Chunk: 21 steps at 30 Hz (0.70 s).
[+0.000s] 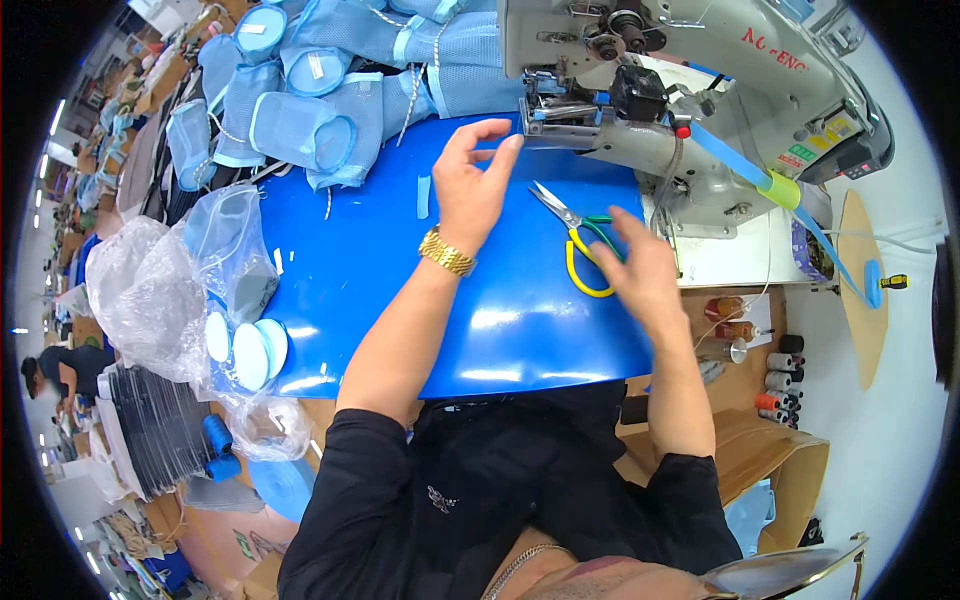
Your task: Sewing together mesh material and fabric circles using an industrial sewing machine and trimming with scissors.
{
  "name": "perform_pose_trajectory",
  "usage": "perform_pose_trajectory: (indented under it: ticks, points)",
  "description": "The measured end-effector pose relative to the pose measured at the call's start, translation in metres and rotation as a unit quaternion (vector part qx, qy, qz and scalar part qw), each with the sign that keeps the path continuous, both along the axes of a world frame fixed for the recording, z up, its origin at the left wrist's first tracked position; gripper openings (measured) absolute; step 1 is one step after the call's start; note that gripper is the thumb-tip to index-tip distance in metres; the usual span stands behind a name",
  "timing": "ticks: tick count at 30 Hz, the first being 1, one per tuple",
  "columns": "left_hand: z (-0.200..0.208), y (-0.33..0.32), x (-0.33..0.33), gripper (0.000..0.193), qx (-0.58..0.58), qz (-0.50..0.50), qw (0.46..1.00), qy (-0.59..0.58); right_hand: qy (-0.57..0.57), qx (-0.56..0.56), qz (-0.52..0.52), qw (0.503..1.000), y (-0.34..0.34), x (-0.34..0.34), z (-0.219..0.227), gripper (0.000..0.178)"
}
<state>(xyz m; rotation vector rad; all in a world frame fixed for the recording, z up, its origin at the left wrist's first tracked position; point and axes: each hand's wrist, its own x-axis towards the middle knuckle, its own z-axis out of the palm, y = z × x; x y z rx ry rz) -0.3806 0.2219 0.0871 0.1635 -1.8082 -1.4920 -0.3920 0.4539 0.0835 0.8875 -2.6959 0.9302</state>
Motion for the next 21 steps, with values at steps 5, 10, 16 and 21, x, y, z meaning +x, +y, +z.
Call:
perform_pose_trajectory:
  ticks: [5, 10, 16, 21]
  points:
    - [0.005, 0.010, -0.020, 0.020, 0.000, 0.011, 1.000, 0.018, 0.064, -0.180, -0.078, 0.978, 0.024, -0.034, 0.065, 0.036]
    - [0.008, 0.010, -0.026, 0.020, -0.053, 0.033, 0.998, 0.025, 0.129, -0.183, -0.094, 0.970, 0.024, -0.064, 0.087, 0.044]
    - [0.010, 0.004, -0.021, 0.014, -0.045, -0.029, 0.999, -0.009, 0.079, -0.148, -0.123, 0.978, 0.021, -0.086, 0.080, 0.044]
    - [0.007, -0.009, -0.019, 0.017, 0.025, -0.097, 0.994, -0.040, 0.097, -0.132, -0.101, 0.981, 0.019, -0.094, 0.078, 0.021]
